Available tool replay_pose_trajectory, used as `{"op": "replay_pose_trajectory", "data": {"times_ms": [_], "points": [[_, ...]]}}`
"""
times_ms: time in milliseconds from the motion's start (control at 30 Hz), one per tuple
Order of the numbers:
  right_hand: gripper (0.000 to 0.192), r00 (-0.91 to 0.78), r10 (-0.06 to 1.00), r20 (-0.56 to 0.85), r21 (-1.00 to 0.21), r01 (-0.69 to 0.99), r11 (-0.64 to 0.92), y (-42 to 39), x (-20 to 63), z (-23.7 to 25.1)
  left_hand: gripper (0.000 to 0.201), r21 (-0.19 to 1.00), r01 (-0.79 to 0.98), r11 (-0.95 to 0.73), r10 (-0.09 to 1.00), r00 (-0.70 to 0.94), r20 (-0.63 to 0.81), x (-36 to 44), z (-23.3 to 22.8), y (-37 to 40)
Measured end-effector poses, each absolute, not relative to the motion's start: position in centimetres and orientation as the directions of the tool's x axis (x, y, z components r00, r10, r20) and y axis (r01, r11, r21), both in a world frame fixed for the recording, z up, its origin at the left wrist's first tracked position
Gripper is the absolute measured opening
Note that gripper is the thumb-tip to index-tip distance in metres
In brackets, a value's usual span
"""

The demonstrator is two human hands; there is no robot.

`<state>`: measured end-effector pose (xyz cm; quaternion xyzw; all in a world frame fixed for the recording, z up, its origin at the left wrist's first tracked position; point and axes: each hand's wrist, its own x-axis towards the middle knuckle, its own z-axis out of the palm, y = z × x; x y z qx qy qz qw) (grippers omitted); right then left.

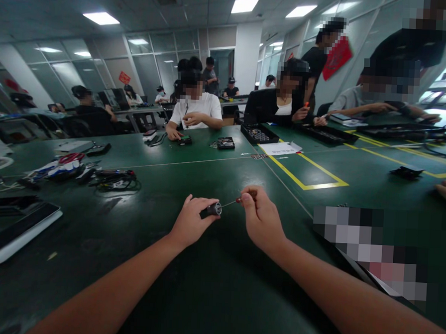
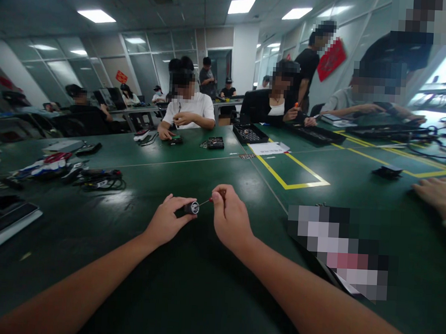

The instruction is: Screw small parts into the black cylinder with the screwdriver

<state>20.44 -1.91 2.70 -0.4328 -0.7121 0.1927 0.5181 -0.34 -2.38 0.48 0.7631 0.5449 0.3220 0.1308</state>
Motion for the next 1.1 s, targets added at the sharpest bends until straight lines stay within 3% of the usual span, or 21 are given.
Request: {"op": "replay_pose_trajectory", "data": {"times_ms": [133,367,600,900,1100], "points": [[0.016,-0.081,0.789,0.609,-0.665,0.49,0.564,-2.0,20.5,3.0,0.036,0.56,0.749,-0.354,0.924,0.19,0.331,-0.3,0.5,-2.3],[0.016,-0.045,0.797,0.602,-0.691,0.47,0.549,-1.9,20.6,2.9,0.034,0.579,0.74,-0.343,0.927,0.168,0.335,-0.3,0.5,-2.2],[0.018,-0.01,0.803,0.596,-0.724,0.427,0.542,-1.9,20.8,2.9,0.028,0.674,0.667,-0.318,0.935,0.101,0.341,-0.6,0.2,-2.1],[0.021,0.009,0.811,0.585,-0.754,0.374,0.54,-1.8,20.8,3.2,0.04,0.804,0.558,-0.206,0.97,0.008,0.243,-1.4,1.0,-1.6],[0.019,0.013,0.806,0.592,-0.749,0.377,0.544,-2.0,20.7,3.3,0.033,0.671,0.722,-0.168,0.984,0.079,0.162,-1.6,3.3,-0.9]]}}
